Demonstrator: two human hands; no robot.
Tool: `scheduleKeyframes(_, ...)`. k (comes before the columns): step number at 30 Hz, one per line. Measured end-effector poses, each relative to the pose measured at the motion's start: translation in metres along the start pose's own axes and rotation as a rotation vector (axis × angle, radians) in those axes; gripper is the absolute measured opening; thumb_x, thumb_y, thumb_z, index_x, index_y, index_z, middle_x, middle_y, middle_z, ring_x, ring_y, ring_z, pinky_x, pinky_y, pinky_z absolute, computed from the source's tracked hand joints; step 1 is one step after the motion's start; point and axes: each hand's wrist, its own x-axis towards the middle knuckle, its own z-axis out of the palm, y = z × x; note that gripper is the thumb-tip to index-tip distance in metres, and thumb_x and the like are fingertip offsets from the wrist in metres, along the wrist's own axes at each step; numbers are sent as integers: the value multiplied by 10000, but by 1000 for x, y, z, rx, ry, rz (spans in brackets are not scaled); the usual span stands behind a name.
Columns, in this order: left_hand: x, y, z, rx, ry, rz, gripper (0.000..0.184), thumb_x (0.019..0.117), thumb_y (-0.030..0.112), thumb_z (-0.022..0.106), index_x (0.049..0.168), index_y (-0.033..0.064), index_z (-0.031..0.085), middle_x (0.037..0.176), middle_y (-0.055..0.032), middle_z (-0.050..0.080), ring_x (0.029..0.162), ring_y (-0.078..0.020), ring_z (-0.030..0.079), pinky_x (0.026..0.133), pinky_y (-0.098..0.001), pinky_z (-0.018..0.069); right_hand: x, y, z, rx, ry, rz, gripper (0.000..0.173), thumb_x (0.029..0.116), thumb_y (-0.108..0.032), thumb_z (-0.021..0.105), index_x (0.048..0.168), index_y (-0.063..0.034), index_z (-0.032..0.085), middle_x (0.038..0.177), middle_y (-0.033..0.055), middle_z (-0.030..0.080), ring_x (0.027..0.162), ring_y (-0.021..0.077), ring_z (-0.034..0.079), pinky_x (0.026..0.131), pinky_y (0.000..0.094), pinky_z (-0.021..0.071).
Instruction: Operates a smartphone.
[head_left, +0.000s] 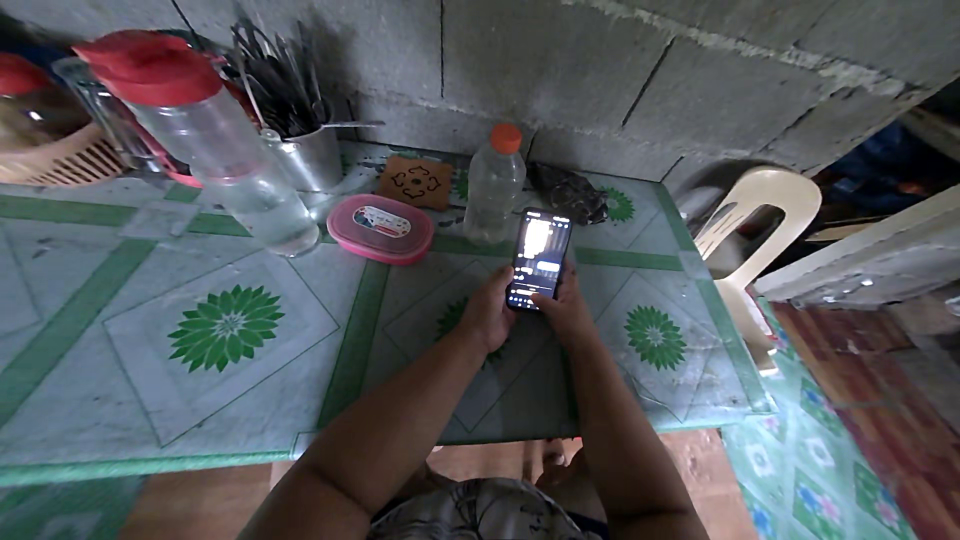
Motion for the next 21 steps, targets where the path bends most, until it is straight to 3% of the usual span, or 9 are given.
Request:
scheduleKeyframes(5,1,-1,-3,-1,-63,5,427,1125,355,310,1440,108,460,1276,-141,649,1126,-244,664,976,-404,549,-1,2,-1,80,14,16,925,862,116,613,1613,-138,138,1377,172,589,1147,221,671,964,405,580)
scheduleKeyframes(8,-1,1,-5,45,-175,51,386,1112,190,329,1476,97,416,1281,-138,635,1122,-232,654,985,-402,537,0,6,-3,274,15,-21,976,781,149,571,1604,-159,148,1378,164,575,1148,247,658,933,439,582)
scheduleKeyframes(10,-1,1,-9,97,-283,78,459,1042,52,343,1498,93,369,1330,-138,594,1156,-228,630,1001,-404,524,-1,6,-5,371,0,-46,983,750,133,573,1592,-153,153,1372,151,575,1143,243,654,926,444,581)
scheduleKeyframes(13,-2,2,-10,143,-310,61,581,927,-57,427,1482,109,378,1342,-132,592,1149,-222,634,982,-398,536,-4,3,-7,430,-23,-59,953,739,108,576,1566,-155,182,1351,135,589,1131,238,656,925,442,578)
scheduleKeyframes(21,-3,4,-4,176,-245,24,531,990,-76,394,1481,124,384,1310,-117,606,1112,-207,650,953,-368,550,-1,4,-11,476,-55,-67,982,698,124,590,1552,-167,202,1338,132,601,1118,243,665,909,443,584)
